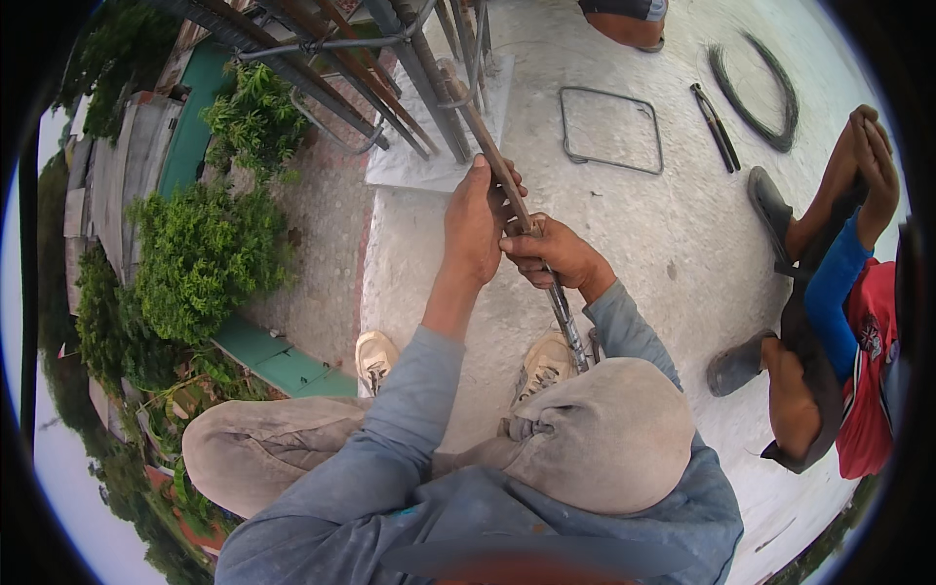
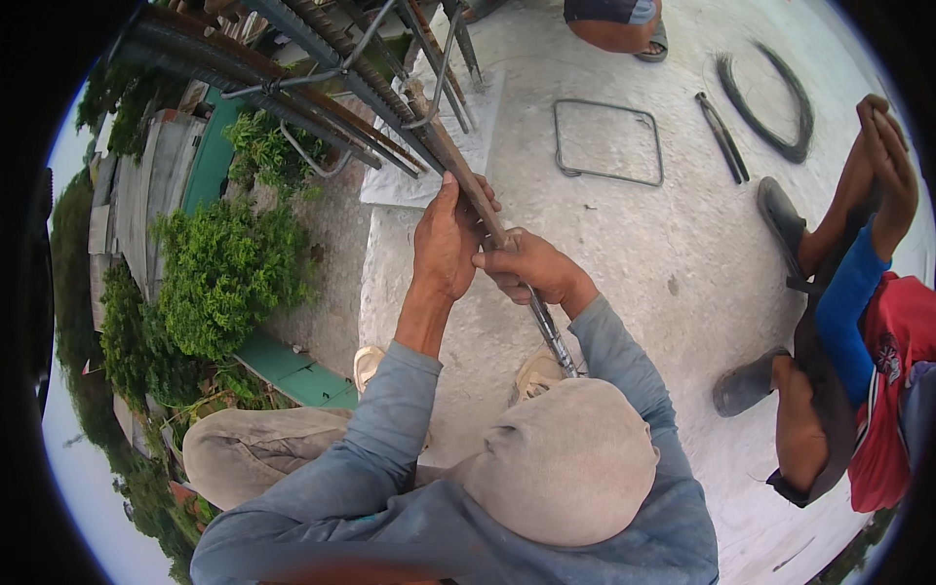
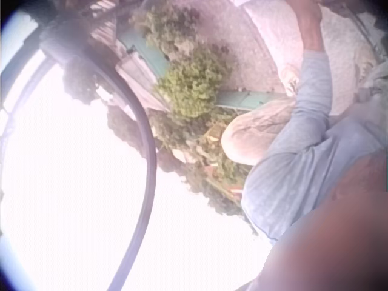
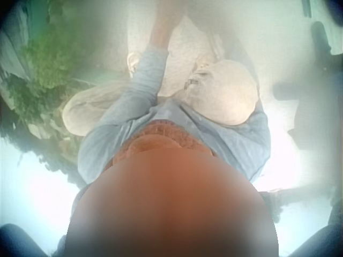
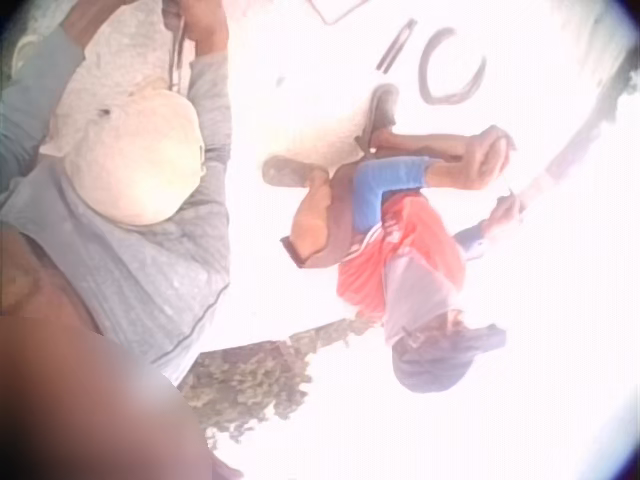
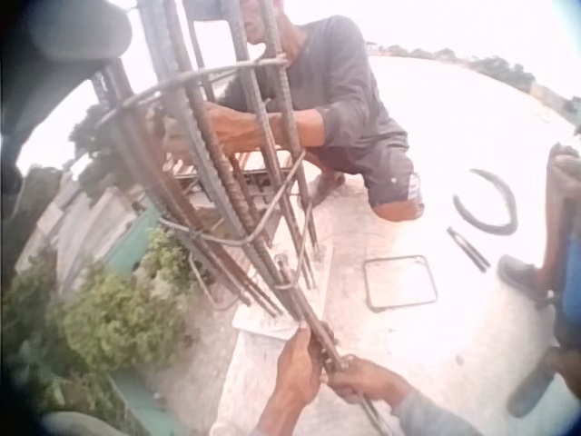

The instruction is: The person assembles a metal frame by bending and securing metal rods with pliers and a hammer. They work alongside another person who assists with holding and positioning the frame components.

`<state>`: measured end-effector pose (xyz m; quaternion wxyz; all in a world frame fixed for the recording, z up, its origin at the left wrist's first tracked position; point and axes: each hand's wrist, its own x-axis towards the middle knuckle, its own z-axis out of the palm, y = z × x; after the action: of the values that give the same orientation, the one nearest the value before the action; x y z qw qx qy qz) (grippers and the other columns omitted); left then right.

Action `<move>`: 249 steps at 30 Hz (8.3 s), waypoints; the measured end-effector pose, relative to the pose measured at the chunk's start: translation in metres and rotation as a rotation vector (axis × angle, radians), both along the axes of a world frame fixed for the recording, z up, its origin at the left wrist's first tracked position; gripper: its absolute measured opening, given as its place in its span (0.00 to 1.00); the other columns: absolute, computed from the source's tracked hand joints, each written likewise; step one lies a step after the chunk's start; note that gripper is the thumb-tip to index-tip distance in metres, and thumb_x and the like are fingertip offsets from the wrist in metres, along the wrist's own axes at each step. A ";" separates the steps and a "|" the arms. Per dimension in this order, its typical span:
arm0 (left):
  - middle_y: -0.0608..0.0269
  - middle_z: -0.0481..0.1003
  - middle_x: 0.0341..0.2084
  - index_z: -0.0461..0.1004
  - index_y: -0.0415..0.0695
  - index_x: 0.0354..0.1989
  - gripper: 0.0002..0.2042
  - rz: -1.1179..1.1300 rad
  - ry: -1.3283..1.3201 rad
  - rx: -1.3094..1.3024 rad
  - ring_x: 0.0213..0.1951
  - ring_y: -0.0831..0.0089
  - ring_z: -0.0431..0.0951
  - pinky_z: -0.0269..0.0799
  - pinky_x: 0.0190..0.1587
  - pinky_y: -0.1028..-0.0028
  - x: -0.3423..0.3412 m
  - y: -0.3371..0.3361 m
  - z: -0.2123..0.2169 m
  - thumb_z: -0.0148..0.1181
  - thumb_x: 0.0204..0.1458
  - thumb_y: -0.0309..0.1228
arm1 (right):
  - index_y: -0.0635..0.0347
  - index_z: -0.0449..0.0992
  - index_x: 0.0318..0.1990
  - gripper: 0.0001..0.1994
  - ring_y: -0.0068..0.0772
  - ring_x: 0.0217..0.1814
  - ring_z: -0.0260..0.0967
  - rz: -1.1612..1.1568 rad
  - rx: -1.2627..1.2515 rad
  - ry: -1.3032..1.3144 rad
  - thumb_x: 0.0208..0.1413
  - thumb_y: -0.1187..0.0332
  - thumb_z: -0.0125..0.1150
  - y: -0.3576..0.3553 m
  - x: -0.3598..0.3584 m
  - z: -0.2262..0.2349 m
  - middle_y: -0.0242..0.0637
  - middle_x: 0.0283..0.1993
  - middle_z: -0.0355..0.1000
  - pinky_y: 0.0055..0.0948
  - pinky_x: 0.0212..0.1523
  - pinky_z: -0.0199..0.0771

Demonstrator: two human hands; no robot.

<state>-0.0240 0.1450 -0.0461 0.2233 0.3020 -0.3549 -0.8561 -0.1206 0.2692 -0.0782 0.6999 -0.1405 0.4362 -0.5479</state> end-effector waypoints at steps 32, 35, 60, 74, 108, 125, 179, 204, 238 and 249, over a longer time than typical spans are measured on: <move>0.62 0.78 0.37 0.79 0.34 0.51 0.17 -0.023 -0.269 -0.831 0.39 0.76 0.74 0.71 0.46 0.71 -0.034 -0.011 0.061 0.64 0.65 0.38 | 0.69 0.77 0.37 0.16 0.48 0.25 0.74 -0.353 0.298 1.366 0.62 0.60 0.67 0.016 -0.063 0.033 0.46 0.24 0.75 0.43 0.31 0.74; 0.61 0.78 0.36 0.76 0.33 0.50 0.17 0.499 -0.333 -0.778 0.40 0.72 0.75 0.72 0.46 0.71 -0.028 -0.007 0.038 0.63 0.63 0.36 | 0.69 0.80 0.47 0.18 0.54 0.36 0.81 -0.217 0.348 1.509 0.62 0.59 0.67 0.006 -0.105 0.047 0.55 0.33 0.80 0.46 0.39 0.79; 0.74 0.69 0.20 0.71 0.42 0.22 0.18 0.060 0.269 -0.729 0.24 0.85 0.70 0.69 0.28 0.78 -0.059 -0.105 -0.018 0.82 0.45 0.29 | 0.66 0.80 0.48 0.16 0.46 0.30 0.76 -0.072 0.294 1.700 0.62 0.61 0.67 -0.013 -0.169 0.056 0.51 0.28 0.76 0.44 0.36 0.74; 0.63 0.67 0.11 0.67 0.42 0.18 0.38 0.366 -0.063 -0.524 0.17 0.72 0.66 0.63 0.25 0.72 -0.064 -0.087 -0.049 0.28 0.70 0.60 | 0.59 0.68 0.39 0.14 0.18 0.17 0.62 -0.443 0.059 0.735 0.67 0.60 0.65 0.014 0.008 0.044 0.25 0.21 0.63 0.23 0.17 0.61; 0.62 0.66 0.10 0.63 0.44 0.18 0.35 0.455 -0.105 -0.568 0.14 0.70 0.65 0.62 0.22 0.70 -0.071 -0.083 -0.057 0.27 0.70 0.59 | 0.58 0.66 0.36 0.09 0.17 0.14 0.59 -0.682 -0.088 0.350 0.66 0.72 0.61 -0.063 0.064 0.012 0.25 0.19 0.63 0.24 0.14 0.59; 0.60 0.65 0.08 0.63 0.42 0.15 0.34 0.488 -0.096 -0.541 0.12 0.69 0.64 0.62 0.21 0.70 -0.075 -0.083 -0.055 0.28 0.69 0.53 | 0.62 0.68 0.36 0.09 0.15 0.14 0.61 -0.896 -0.057 0.413 0.67 0.71 0.61 -0.056 0.065 0.027 0.27 0.17 0.64 0.22 0.14 0.60; 0.60 0.64 0.11 0.65 0.42 0.31 0.16 0.347 -0.083 -0.896 0.12 0.71 0.61 0.55 0.15 0.72 -0.070 -0.118 -0.095 0.34 0.68 0.36 | 0.58 0.68 0.35 0.12 0.13 0.14 0.58 -0.403 -0.145 0.165 0.67 0.64 0.63 -0.049 0.077 0.024 0.22 0.17 0.63 0.22 0.13 0.58; 0.61 0.75 0.39 0.73 0.39 0.47 0.20 0.563 -0.125 -0.373 0.45 0.70 0.72 0.65 0.55 0.67 -0.037 -0.034 -0.031 0.44 0.71 0.45 | 0.54 0.64 0.29 0.14 0.14 0.12 0.54 -0.509 0.121 0.603 0.65 0.65 0.63 0.002 -0.050 0.067 0.21 0.18 0.58 0.23 0.12 0.57; 0.79 0.69 0.52 0.69 0.66 0.47 0.17 0.285 0.761 0.327 0.53 0.75 0.69 0.68 0.56 0.60 -0.086 0.001 0.047 0.62 0.59 0.23 | 0.63 0.75 0.50 0.20 0.37 0.31 0.75 0.151 0.398 1.777 0.59 0.57 0.67 -0.015 -0.199 0.117 0.42 0.33 0.76 0.39 0.32 0.75; 0.78 0.70 0.52 0.66 0.69 0.57 0.22 0.299 0.777 0.294 0.53 0.74 0.68 0.66 0.57 0.58 -0.087 0.005 0.046 0.63 0.61 0.26 | 0.67 0.76 0.49 0.21 0.50 0.37 0.77 0.040 0.441 1.770 0.59 0.57 0.68 -0.012 -0.148 0.109 0.50 0.36 0.79 0.44 0.42 0.75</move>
<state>-0.1113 0.1500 -0.0005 0.4163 0.0341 -0.0716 -0.9058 -0.2682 0.2574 0.0309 0.1300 -0.3801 0.9062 -0.1319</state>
